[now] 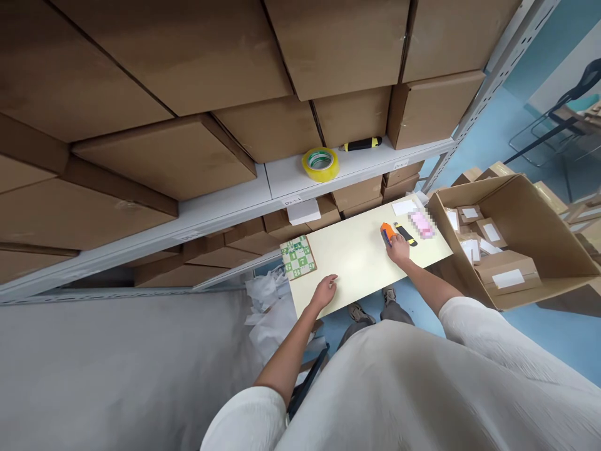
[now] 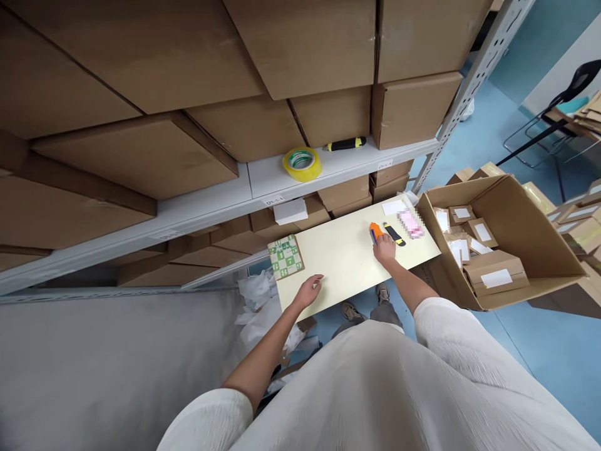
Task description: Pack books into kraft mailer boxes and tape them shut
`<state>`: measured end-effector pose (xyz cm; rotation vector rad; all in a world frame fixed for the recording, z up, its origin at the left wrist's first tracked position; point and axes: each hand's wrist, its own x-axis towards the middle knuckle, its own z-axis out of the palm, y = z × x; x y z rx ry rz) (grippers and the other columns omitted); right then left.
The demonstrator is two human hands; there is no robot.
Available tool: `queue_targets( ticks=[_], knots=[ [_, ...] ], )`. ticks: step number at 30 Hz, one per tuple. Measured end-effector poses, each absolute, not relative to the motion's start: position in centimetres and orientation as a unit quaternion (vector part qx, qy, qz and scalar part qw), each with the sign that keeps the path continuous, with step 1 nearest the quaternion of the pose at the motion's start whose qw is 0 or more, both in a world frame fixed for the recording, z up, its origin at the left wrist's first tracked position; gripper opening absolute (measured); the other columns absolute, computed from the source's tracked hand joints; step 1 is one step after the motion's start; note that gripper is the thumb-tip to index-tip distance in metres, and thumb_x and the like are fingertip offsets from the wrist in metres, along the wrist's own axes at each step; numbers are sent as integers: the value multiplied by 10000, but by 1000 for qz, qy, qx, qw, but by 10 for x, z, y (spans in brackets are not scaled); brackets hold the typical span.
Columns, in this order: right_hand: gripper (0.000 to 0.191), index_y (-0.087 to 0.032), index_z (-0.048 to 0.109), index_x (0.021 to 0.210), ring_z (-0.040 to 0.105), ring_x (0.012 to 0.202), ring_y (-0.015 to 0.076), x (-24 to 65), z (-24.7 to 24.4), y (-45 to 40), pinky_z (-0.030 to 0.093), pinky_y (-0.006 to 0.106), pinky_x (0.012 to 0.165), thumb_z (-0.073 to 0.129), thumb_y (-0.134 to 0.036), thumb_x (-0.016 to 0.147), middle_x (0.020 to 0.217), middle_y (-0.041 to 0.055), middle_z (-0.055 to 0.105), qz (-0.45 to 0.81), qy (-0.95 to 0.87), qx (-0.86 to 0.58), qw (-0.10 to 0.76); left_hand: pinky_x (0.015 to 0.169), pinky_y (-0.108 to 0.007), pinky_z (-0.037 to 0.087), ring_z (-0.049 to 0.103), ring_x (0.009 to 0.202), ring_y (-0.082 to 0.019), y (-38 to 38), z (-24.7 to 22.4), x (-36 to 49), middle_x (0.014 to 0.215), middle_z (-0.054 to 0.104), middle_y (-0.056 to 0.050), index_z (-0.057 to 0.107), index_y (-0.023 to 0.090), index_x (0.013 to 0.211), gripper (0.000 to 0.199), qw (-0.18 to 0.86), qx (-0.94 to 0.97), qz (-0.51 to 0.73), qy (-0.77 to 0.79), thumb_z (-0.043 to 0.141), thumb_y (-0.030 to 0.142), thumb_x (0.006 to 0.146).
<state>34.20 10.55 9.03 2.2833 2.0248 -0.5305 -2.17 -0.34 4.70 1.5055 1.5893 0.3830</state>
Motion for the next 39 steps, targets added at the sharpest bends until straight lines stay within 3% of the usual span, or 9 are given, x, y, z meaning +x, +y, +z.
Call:
queue_targets(
  ticks=[5, 15, 22, 39],
  knots=[
    [382, -179, 695, 1346, 557, 1341, 373, 327, 109, 104, 391, 501, 1126, 503, -305, 1041, 1374, 211, 674, -155, 692, 705, 9, 1129, -454, 572, 740, 1178, -246, 2, 52, -35, 1350, 758, -116, 744, 200, 1274, 404, 430, 611, 184, 639, 560, 172, 915],
    [349, -160, 720, 1297, 619, 1228, 325, 266, 142, 104, 433, 427, 1010, 482, -302, 1086, 1319, 175, 701, -155, 777, 610, 12, 1082, -439, 590, 746, 1163, -253, -3, 72, -45, 1377, 734, -124, 729, 209, 1280, 380, 389, 575, 283, 662, 549, 214, 946],
    [302, -181, 742, 1244, 632, 1200, 297, 230, 153, 110, 419, 396, 1012, 496, -270, 1093, 1276, 146, 720, -160, 845, 510, -7, 1118, -457, 570, 739, 1177, -259, -24, 86, -41, 1335, 741, -118, 734, 216, 1262, 356, 322, 542, 332, 702, 588, 204, 937],
    [272, -194, 763, 1162, 640, 1184, 283, 217, 145, 53, 423, 378, 993, 509, -223, 1072, 1233, 123, 747, -190, 948, 251, 48, 1170, -489, 547, 718, 1245, -272, -188, 85, 39, 1296, 758, -117, 714, 211, 1295, 388, 200, 365, 396, 818, 604, 199, 923]
  ],
)
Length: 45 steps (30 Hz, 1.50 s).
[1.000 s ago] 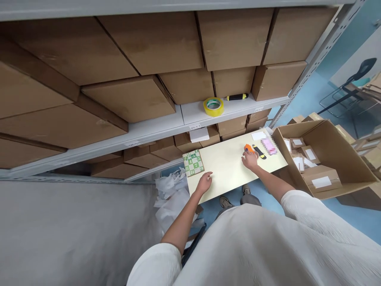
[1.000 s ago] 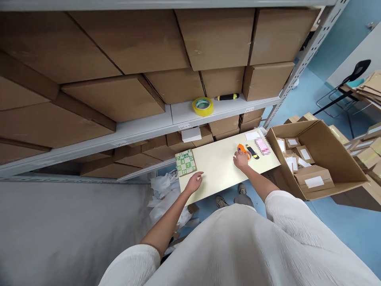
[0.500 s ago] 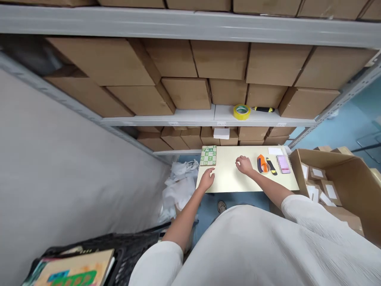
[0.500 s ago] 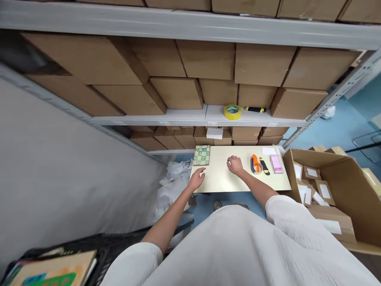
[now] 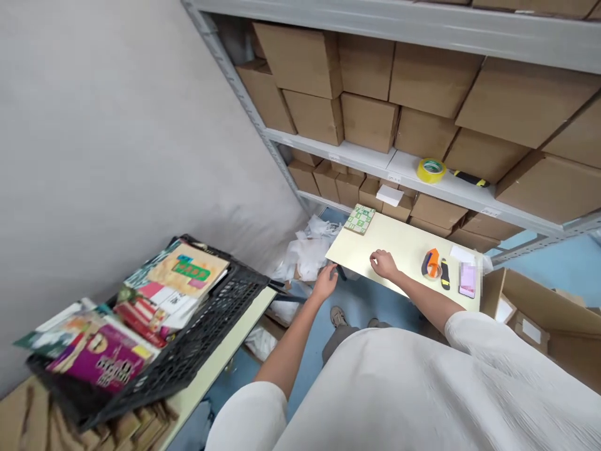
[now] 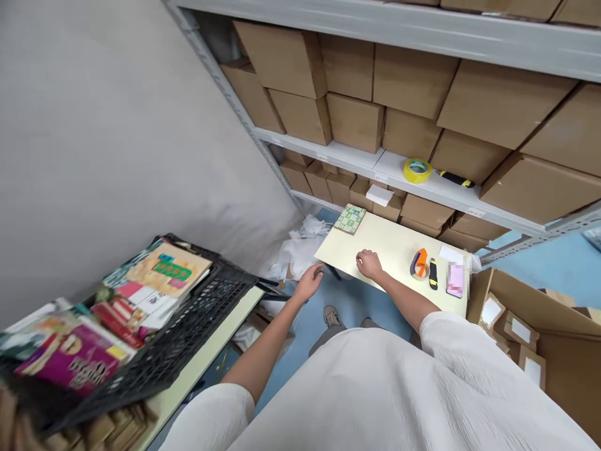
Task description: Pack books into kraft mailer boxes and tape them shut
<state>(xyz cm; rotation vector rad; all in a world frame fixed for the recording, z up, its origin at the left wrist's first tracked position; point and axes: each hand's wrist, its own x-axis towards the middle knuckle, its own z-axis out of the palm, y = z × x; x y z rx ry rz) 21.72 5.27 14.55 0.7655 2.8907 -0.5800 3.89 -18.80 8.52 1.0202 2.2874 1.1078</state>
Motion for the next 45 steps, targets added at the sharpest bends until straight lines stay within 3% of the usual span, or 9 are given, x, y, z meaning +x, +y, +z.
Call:
queue_targets(
  ticks=[9, 18, 32, 39, 45],
  knots=[
    [250, -203, 767, 1118, 652, 1149, 271, 165, 166, -5, 425, 359, 955, 523, -227, 1067, 1203, 110, 761, -179, 974, 135, 35, 1157, -489, 543, 717, 1228, -279, -276, 115, 50, 1327, 750, -135, 716, 203, 1319, 373, 129, 269, 433, 850, 613, 248, 964],
    [239, -200, 768, 1134, 656, 1147, 264, 108, 185, -121, 442, 348, 978, 543, -227, 1057, 1179, 106, 763, -192, 981, 33, 9, 1180, -464, 523, 689, 1296, -251, -390, 139, 52, 1357, 744, -110, 696, 232, 1342, 377, 60, 222, 457, 859, 570, 260, 988],
    [252, -205, 754, 1157, 644, 1156, 261, 64, 193, -318, 454, 354, 997, 521, -220, 1062, 1182, 105, 755, -202, 979, -38, 9, 1187, -462, 509, 659, 1340, -263, -565, 158, 47, 1413, 712, -120, 691, 221, 1372, 396, 70, 172, 469, 864, 576, 223, 993],
    [246, -197, 754, 1114, 655, 1106, 249, 51, 198, -339, 452, 336, 986, 515, -204, 1056, 1139, 103, 755, -201, 979, -44, 10, 1180, -445, 508, 672, 1313, -260, -585, 153, 38, 1380, 718, -122, 691, 211, 1372, 402, 61, 160, 479, 861, 574, 212, 987],
    [243, -206, 751, 1123, 651, 1122, 254, 49, 180, -300, 450, 333, 983, 520, -208, 1051, 1158, 103, 759, -186, 982, -5, 28, 1187, -462, 511, 672, 1326, -265, -540, 132, 25, 1404, 719, -127, 688, 209, 1381, 406, 103, 178, 499, 842, 576, 214, 991]
  ],
)
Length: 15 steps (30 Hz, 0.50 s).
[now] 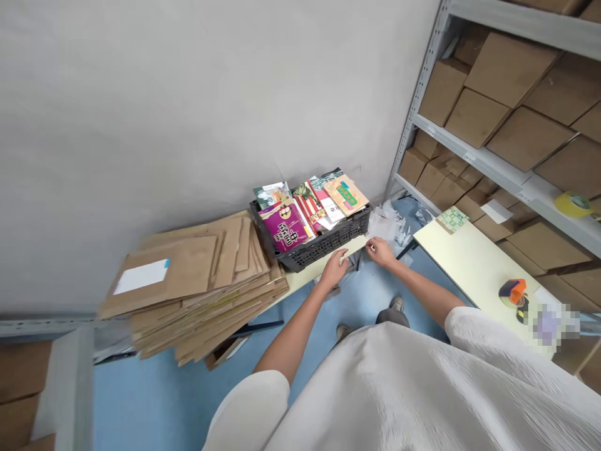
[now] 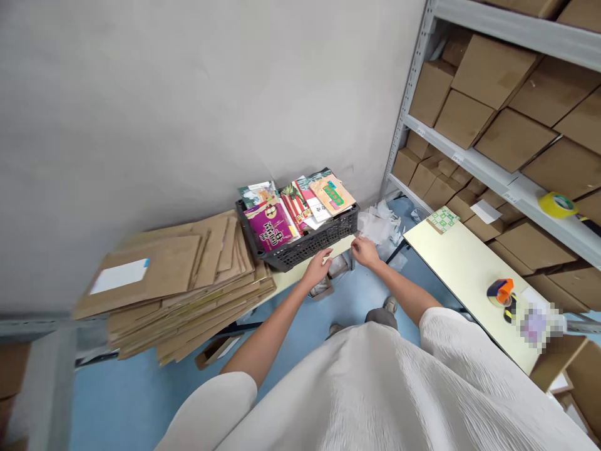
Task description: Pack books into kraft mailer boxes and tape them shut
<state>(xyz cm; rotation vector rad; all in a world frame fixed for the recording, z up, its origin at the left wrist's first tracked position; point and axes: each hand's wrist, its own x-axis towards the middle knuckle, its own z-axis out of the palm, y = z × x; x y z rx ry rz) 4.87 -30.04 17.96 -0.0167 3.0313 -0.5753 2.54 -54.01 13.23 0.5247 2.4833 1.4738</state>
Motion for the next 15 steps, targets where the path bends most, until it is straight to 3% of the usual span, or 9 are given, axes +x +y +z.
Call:
queue_targets(
  ticks=[8, 15],
  knots=[
    [270, -185, 765, 1168, 668, 1145, 257, 21, 123, -189, 452, 326, 1000, 523, -211, 1052, 1195, 120, 765, -147, 980, 65, 114, 1225, -473, 491, 671, 1339, -270, -424, 78, -5, 1398, 726, -137, 699, 200, 1358, 404, 184, 200, 527, 805, 611, 174, 965],
    [303, -189, 778, 1217, 659, 1210, 300, -86, 35, -93, 461, 372, 1028, 519, -244, 1072, 1267, 158, 745, -97, 967, 50, 229, 1225, -511, 499, 681, 1335, -284, -312, -14, -66, 1396, 735, -137, 698, 204, 1355, 397, 239, 120, 548, 793, 628, 183, 965]
  ],
)
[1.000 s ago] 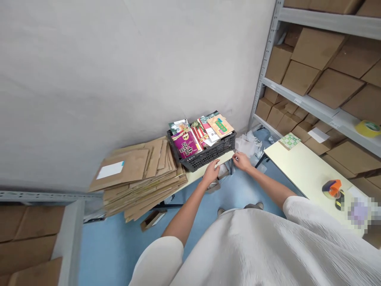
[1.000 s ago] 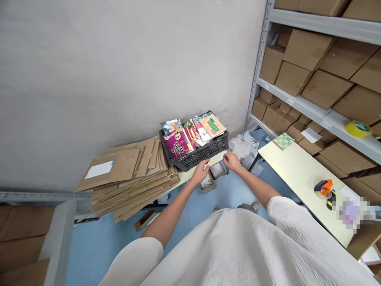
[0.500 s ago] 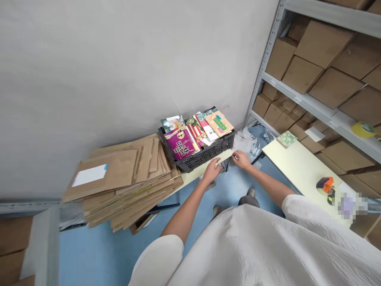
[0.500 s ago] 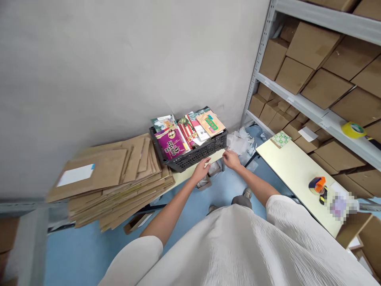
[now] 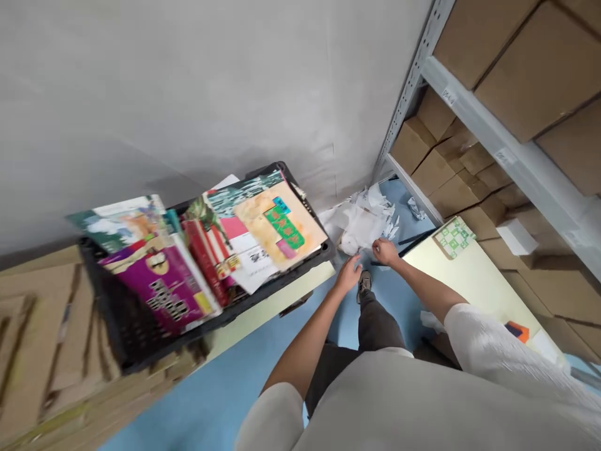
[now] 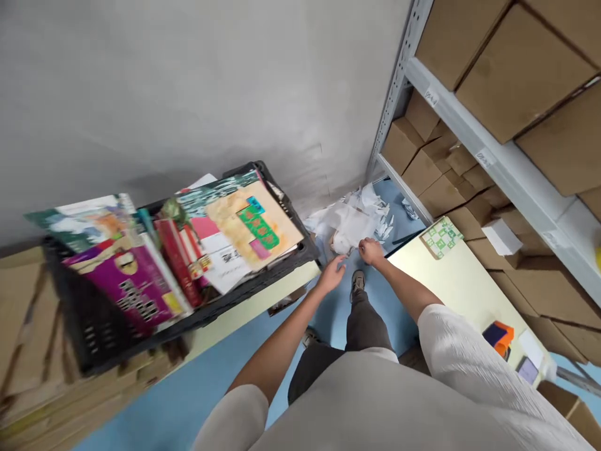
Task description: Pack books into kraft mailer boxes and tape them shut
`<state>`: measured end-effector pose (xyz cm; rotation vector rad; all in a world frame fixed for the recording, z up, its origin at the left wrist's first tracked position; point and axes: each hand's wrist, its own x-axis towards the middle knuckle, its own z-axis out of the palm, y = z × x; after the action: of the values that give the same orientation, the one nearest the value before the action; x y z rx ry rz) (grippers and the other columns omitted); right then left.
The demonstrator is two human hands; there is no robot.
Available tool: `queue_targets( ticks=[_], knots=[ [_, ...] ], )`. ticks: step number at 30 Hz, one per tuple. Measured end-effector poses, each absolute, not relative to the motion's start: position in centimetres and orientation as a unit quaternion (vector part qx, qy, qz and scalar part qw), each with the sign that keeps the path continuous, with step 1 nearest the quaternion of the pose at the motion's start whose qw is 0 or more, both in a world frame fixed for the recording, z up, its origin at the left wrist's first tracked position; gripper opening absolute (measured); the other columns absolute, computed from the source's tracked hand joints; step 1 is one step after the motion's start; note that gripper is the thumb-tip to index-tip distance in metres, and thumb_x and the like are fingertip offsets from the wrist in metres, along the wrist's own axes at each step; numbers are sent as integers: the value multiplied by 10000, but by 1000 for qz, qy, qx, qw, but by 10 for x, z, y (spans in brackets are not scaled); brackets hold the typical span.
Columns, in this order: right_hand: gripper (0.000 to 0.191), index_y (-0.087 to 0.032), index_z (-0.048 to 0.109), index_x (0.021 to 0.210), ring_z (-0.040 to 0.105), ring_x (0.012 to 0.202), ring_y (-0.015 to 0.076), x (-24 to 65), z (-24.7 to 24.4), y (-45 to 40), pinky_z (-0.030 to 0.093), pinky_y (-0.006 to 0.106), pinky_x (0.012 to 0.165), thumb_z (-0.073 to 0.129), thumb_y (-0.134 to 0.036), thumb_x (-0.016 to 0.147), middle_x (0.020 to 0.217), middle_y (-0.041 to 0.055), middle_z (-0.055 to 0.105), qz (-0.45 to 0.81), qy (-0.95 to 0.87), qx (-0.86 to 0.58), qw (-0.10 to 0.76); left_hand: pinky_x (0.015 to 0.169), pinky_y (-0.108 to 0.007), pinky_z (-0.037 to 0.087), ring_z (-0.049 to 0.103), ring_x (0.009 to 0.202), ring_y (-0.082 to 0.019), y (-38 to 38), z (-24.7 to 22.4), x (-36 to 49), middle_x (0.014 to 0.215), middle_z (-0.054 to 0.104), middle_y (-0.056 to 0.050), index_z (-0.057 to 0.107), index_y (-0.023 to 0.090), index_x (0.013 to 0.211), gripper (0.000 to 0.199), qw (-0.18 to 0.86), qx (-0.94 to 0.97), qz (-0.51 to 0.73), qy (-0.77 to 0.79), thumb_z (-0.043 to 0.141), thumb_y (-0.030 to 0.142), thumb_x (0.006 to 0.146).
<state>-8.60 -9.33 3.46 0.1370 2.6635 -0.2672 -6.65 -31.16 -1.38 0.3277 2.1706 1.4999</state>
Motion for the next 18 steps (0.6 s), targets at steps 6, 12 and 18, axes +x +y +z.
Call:
queue_targets(
  ticks=[6, 12, 18],
  knots=[
    [351, -218, 782, 1301, 564, 1401, 377, -154, -87, -52, 443, 510, 1146, 634, -199, 983, 1468, 206, 655, -56, 937, -23, 345, 1163, -508, 548, 736, 1227, -290, -245, -127, -133, 1294, 780, -142, 737, 189, 1234, 296, 274, -53, 558, 781, 659, 166, 949],
    [537, -282, 785, 1349, 211, 1666, 486, -148, -193, -49, 221, 760, 1257, 804, -197, 819, 1806, 141, 317, -37, 899, -43, 434, 1162, -491, 554, 744, 1213, -267, -218, -204, -140, 1268, 794, -121, 727, 197, 1212, 321, 307, -161, 539, 768, 578, 100, 945],
    [749, -179, 609, 1584, 109, 1694, 484, -130, -228, -48, 59, 779, 1291, 749, -284, 856, 1828, 216, 200, -34, 896, -27, 443, 1145, -493, 563, 758, 1201, -272, -226, -221, -123, 1296, 790, -139, 733, 183, 1218, 319, 327, -187, 511, 773, 588, 119, 941]
  ],
)
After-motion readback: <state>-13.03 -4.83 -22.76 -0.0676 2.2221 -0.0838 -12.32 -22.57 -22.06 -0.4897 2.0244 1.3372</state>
